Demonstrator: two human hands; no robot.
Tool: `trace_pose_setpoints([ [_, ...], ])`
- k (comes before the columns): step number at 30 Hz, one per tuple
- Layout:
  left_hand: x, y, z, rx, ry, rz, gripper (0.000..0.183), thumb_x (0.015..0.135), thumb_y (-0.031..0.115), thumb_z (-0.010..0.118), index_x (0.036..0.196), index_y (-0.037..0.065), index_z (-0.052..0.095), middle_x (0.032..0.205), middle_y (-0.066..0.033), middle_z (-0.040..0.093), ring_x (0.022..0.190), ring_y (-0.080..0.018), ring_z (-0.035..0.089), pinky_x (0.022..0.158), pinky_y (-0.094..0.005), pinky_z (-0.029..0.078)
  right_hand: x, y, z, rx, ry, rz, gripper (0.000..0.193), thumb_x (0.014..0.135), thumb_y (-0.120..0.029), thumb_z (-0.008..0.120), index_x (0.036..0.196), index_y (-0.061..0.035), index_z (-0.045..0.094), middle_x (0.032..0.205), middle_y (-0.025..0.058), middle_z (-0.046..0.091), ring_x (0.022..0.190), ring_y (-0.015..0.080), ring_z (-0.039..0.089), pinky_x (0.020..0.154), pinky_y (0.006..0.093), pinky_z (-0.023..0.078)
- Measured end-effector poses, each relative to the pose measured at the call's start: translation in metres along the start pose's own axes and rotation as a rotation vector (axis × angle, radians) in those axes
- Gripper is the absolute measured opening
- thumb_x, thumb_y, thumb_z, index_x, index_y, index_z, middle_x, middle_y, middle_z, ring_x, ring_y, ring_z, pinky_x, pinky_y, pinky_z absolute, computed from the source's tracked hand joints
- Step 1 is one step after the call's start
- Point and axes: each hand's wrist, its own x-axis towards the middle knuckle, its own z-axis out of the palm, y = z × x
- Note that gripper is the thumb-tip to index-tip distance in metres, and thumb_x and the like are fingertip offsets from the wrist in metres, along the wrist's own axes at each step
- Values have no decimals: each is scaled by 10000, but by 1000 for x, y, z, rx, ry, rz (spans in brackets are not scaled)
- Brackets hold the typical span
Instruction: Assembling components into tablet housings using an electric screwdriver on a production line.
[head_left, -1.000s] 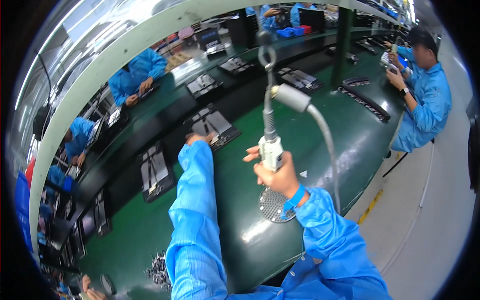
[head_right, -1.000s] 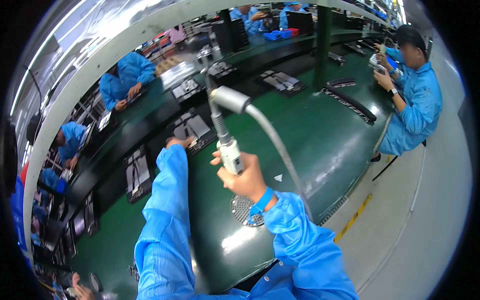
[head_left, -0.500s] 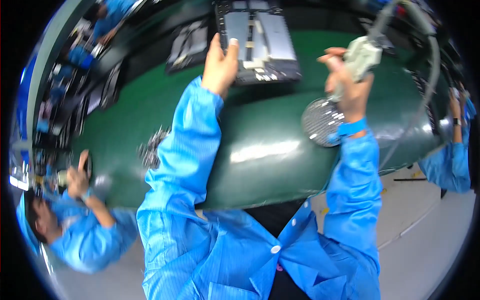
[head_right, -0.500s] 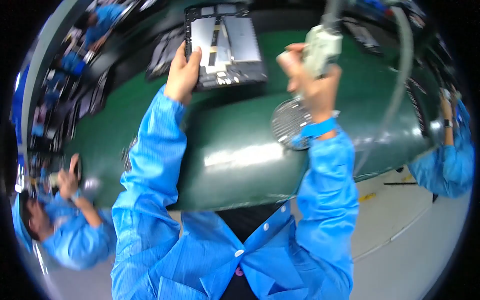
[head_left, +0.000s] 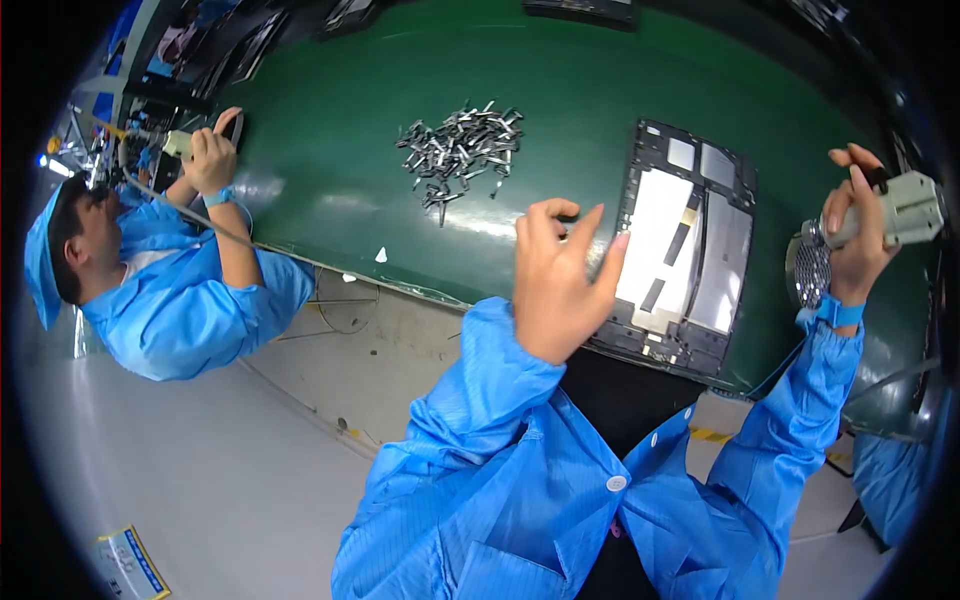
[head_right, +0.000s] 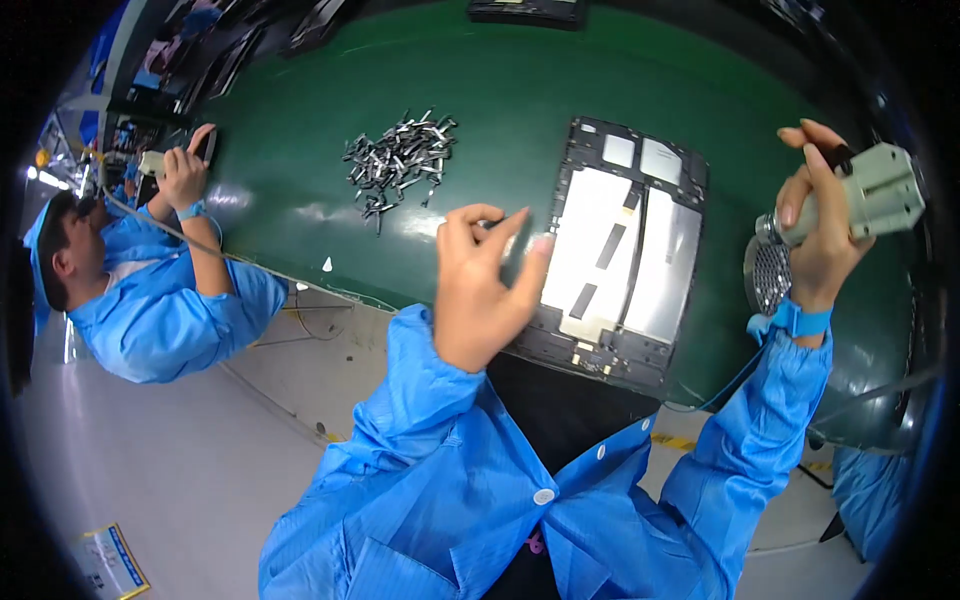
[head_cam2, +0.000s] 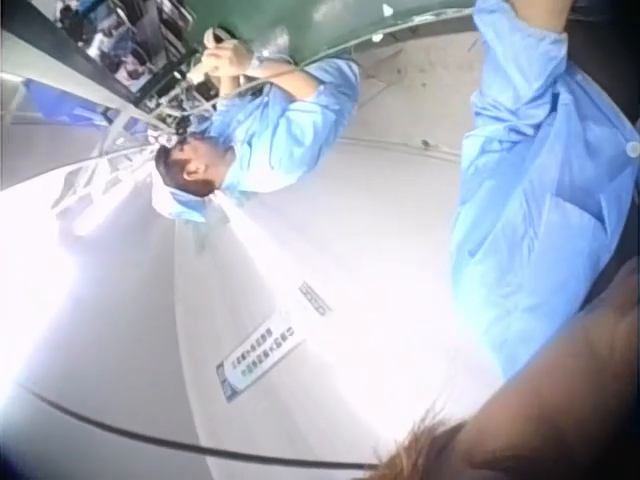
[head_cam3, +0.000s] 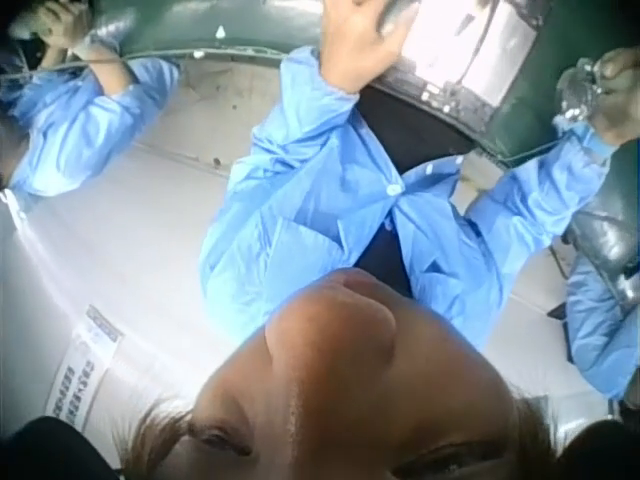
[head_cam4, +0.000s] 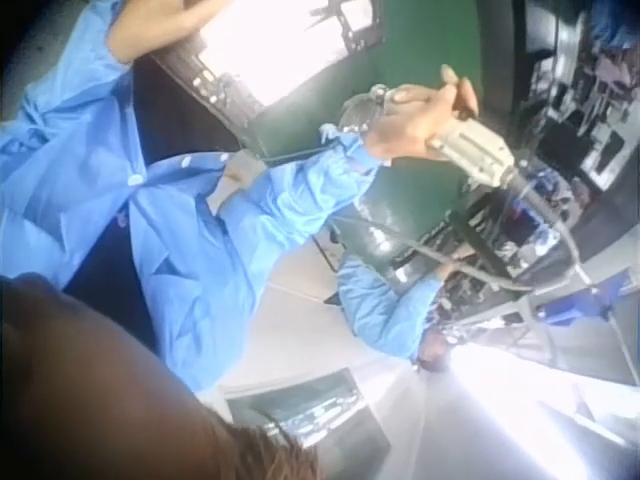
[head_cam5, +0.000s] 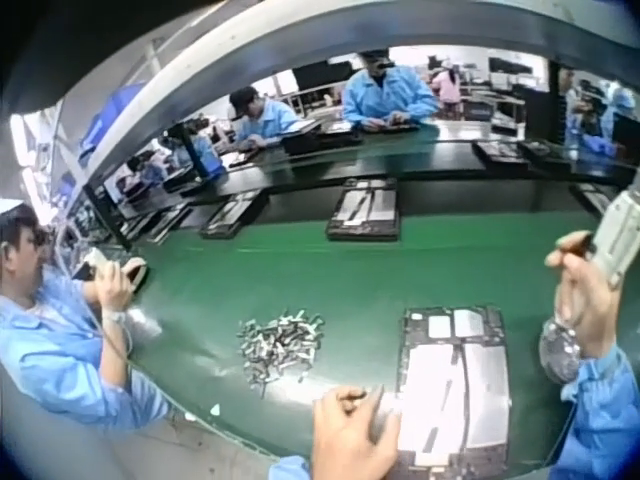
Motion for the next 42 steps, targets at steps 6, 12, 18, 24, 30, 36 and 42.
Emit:
trace_pose_setpoints([
  [6,12,-103,-100,222,135,-178,132,836,64,715,955,8,705,940,-99,634,767,-196,606,690,-318,496,-8,-4,31,-15,-93,37,283,867,-14,520,1108,107,606,961,199,679,442,69,443,440,229,363],
  [12,38,-134,-105,230,-102,65,169,804,32,718,973,23,707,918,-110,606,799,-235,611,722,-325,490,-13,-10,52,-33,-164,22,270,869,-3,521,1102,102,608,970,190,680,450,74,454,440,225,385],
  [18,46,-135,-116,362,-45,285,99,797,4,689,890,27,665,915,-78,644,883,-257,605,771,-361,449,-10,-8,48,44,-76,28,242,852,0,554,1059,101,627,927,179,692,455,93,477,443,234,393],
  [24,100,-76,-74,-220,-69,178,220,912,10,616,1119,9,690,855,-43,646,766,-96,572,666,-233,451,-2,-6,7,-28,41,23,252,820,-1,575,1041,103,641,881,183,703,440,97,485,431,241,398],
  [30,156,-57,35,-617,-547,-174,240,878,140,714,1071,-2,717,1020,-115,702,899,-138,645,810,-252,510,3,3,-26,-123,84,12,308,839,-1,536,1106,140,597,944,199,686,445,93,469,446,240,397],
  [36,156,-67,72,-615,-539,-128,235,825,130,766,1014,-7,738,1121,-159,694,1024,-196,649,928,-279,488,4,6,-48,-89,116,-14,246,829,4,567,1043,90,655,898,173,712,468,113,526,459,252,440],
  [42,155,-62,67,-643,-544,-216,239,861,153,746,1033,-12,733,1004,-79,710,930,-120,632,851,-231,475,0,1,-26,-63,206,32,167,819,-23,581,954,68,623,761,104,661,404,104,490,382,239,399],
])
